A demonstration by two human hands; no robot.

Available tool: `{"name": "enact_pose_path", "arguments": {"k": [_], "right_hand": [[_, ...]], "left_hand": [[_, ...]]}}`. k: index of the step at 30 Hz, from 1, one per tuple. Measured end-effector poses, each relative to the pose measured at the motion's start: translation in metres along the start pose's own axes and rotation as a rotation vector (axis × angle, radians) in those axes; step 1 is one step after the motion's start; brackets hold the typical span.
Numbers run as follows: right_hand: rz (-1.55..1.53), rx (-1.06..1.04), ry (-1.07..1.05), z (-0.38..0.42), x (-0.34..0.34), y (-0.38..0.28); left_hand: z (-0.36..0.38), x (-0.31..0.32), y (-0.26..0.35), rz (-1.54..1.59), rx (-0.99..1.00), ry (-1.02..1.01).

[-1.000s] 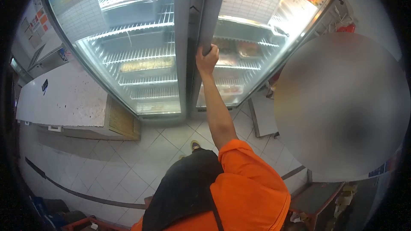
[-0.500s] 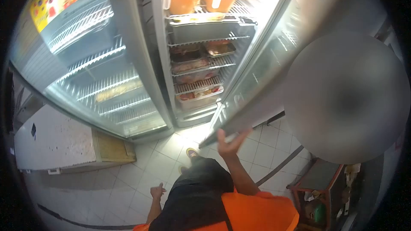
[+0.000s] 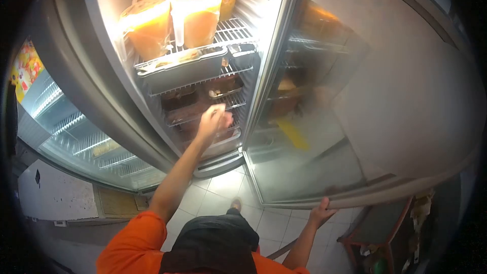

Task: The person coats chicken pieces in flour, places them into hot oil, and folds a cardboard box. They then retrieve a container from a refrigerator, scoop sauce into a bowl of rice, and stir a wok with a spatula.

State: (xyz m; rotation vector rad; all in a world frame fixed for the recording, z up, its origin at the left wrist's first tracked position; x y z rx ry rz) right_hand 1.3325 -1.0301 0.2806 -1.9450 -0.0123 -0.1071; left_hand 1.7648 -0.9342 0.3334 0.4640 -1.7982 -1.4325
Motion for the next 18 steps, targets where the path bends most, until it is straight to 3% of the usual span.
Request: {"name": "enact_pose_path", "arguments": {"k": [2,3,5,8,10,14,18], "right_hand": [[0.019,0.121,0.143,-0.011,0.002,-0.006],[0.014,0.118,0.137,-0.022,-0.001,0.002],[0.047,-0.085,0.171,-0.038,-0.008,0.018],[-0.001,-0.01,0.077,-0.055,-0.021,0.029],[-0.021,-0.01,0.076,-0.061,-0.014,0.019],[-0.119,-0.061,0.056,-0.075,-0.014,0.029],[-0.142,-0.049,0.071,-0.079,-0.013,0.031]], "left_hand": [[-0.074,0.043,-0.005,0.213,-0.004,0.142],[-0.107,0.057,-0.002,0.21,0.002,0.207],[-0.154,0.077,0.003,0.235,0.028,0.294],[-0.202,0.1,0.009,0.393,-0.053,0.537],[-0.185,0.12,0.047,0.464,-0.065,0.58],[-0.219,0.117,0.037,0.394,-0.057,0.645],[-0.196,0.131,0.065,0.324,0.073,0.591]]}}
Point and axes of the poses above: each hand's wrist, its own z-axis away from the middle knuckle, its own x-axis out of the palm, y = z × x, the point moved 1 cm from there along -z, towards the middle knuckle, and after that the axes turned 4 degrees about x, right-handed, at the moved point
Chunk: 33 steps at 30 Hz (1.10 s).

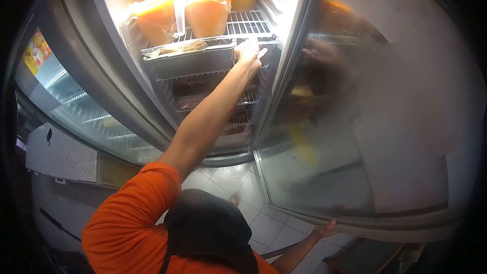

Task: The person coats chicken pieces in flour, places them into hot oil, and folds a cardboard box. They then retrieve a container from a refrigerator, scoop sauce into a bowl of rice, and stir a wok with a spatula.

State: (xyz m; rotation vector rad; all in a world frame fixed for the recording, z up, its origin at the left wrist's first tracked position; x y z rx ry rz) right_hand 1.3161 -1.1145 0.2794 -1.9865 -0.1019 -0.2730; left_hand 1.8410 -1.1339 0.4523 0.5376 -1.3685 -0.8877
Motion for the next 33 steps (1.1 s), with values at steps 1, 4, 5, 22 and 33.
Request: {"name": "enact_pose_path", "arguments": {"k": [1,4,5,22,33], "right_hand": [[0.003,-0.007,0.008,0.001,-0.001,0.001],[0.064,-0.047,0.056,0.003,-0.003,0.0],[0.082,-0.046,0.05,0.005,-0.002,-0.002],[0.322,-0.093,-0.112,0.179,0.073,-0.08],[0.0,-0.1,-0.921,0.339,0.271,-0.12]], "left_hand": [[0.013,0.001,0.008,0.074,-0.005,0.001],[0.037,-0.014,0.018,0.13,-0.001,-0.094],[0.039,-0.024,0.016,0.135,-0.031,-0.126],[0.204,-0.406,0.128,-0.093,-0.271,-0.3],[0.288,-0.618,0.191,-0.127,-0.339,-0.019]]}}
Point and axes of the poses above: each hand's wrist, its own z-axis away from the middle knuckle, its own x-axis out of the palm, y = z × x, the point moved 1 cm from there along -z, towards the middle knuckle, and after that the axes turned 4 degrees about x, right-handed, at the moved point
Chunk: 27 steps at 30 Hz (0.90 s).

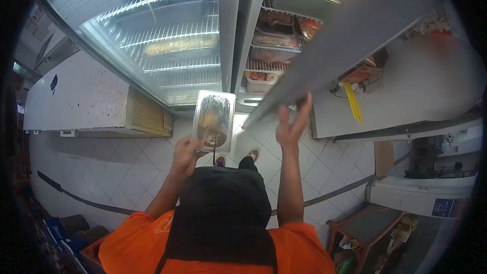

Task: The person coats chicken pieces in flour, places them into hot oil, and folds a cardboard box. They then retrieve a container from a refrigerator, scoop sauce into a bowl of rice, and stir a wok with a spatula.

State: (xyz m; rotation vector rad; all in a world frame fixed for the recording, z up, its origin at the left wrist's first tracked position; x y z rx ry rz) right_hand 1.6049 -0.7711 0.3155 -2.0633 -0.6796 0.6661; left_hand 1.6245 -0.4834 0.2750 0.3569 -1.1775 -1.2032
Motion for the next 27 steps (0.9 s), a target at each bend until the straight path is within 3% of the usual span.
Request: {"name": "enact_pose_path", "arguments": {"k": [4,7,9,11,12,14,17,18,20,22,25,27], "right_hand": [[-0.046,-0.03,-0.032,-0.03,0.045,-0.013],[0.11,0.098,-0.078,-0.01,0.043,-0.021],[0.036,0.264,-0.127,0.041,0.032,-0.009],[0.015,0.567,-0.141,0.092,0.015,0.006],[0.026,0.58,-0.107,0.107,0.001,-0.003],[-0.296,1.025,-0.179,0.13,-0.028,-0.025],[-0.324,1.057,-0.066,0.167,-0.079,-0.039],[-0.166,0.936,-0.094,0.183,-0.1,-0.031],[-0.142,0.932,0.031,0.207,-0.147,-0.033],[-0.112,0.935,0.148,0.236,-0.199,-0.041],[0.084,0.801,0.342,0.272,-0.281,-0.069],[0.141,0.685,0.41,0.308,-0.329,-0.085]], "left_hand": [[0.017,-0.008,-0.005,0.007,-0.017,0.034],[0.025,0.0,-0.008,-0.004,-0.062,0.008],[0.023,0.003,-0.016,0.009,-0.079,-0.046],[0.023,0.011,-0.026,0.018,-0.108,-0.107],[0.024,0.015,-0.031,-0.019,-0.13,-0.152],[0.029,0.031,-0.045,-0.082,-0.175,-0.234],[0.043,0.067,-0.072,-0.183,-0.26,-0.361],[0.05,0.083,-0.084,-0.193,-0.309,-0.439],[0.064,0.11,-0.117,-0.236,-0.388,-0.568],[0.079,0.129,-0.161,-0.406,-0.323,-0.819],[0.114,0.185,-0.202,-0.416,-0.585,-0.837],[0.137,0.221,-0.241,-0.393,-0.616,-0.956]]}}
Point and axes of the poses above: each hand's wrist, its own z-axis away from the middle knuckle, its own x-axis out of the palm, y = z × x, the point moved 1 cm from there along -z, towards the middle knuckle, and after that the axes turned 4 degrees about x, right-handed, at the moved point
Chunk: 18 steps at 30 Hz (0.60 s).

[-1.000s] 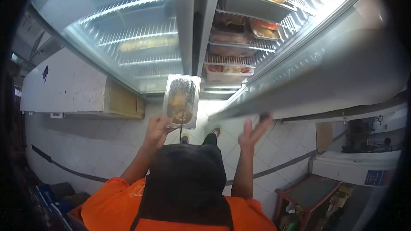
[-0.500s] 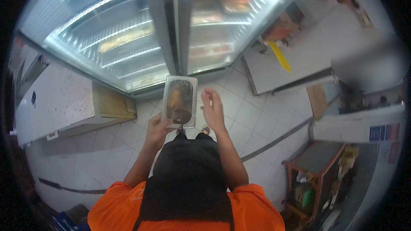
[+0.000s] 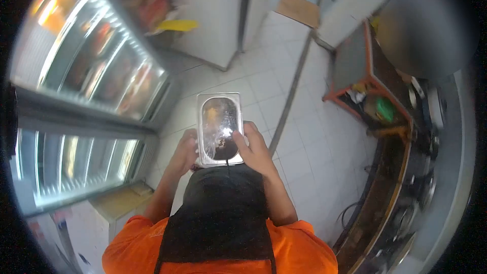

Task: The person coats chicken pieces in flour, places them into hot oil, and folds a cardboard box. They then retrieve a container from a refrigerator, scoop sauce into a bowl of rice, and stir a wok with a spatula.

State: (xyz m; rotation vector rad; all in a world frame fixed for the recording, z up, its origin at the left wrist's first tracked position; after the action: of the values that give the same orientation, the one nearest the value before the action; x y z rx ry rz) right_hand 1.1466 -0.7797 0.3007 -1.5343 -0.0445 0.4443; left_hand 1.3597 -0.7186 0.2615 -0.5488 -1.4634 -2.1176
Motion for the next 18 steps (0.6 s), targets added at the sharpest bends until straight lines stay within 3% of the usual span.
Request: {"name": "enact_pose_path", "arguments": {"k": [6,8,9,10,12,14,18], "right_hand": [[0.019,0.028,0.153,0.031,-0.144,0.025],[0.16,0.2,0.552,0.053,-0.167,0.004],[0.339,0.248,0.591,0.064,-0.184,0.003],[0.332,0.268,0.629,0.07,-0.199,-0.002],[0.326,0.566,0.465,0.082,-0.223,-0.008],[0.413,0.572,0.575,0.079,-0.234,0.0],[0.558,0.658,0.584,0.072,-0.294,0.01]], "left_hand": [[-0.113,0.144,-0.072,-0.254,-0.123,-0.239],[-0.135,0.172,-0.099,-0.082,-0.212,-0.242],[-0.145,0.187,-0.115,-0.029,-0.251,-0.25],[-0.155,0.203,-0.128,-0.047,-0.279,-0.277],[-0.174,0.235,-0.153,-0.055,-0.31,-0.291],[-0.193,0.259,-0.18,-0.121,-0.374,-0.353],[-0.23,0.335,-0.208,-0.146,-0.51,-0.542]]}}
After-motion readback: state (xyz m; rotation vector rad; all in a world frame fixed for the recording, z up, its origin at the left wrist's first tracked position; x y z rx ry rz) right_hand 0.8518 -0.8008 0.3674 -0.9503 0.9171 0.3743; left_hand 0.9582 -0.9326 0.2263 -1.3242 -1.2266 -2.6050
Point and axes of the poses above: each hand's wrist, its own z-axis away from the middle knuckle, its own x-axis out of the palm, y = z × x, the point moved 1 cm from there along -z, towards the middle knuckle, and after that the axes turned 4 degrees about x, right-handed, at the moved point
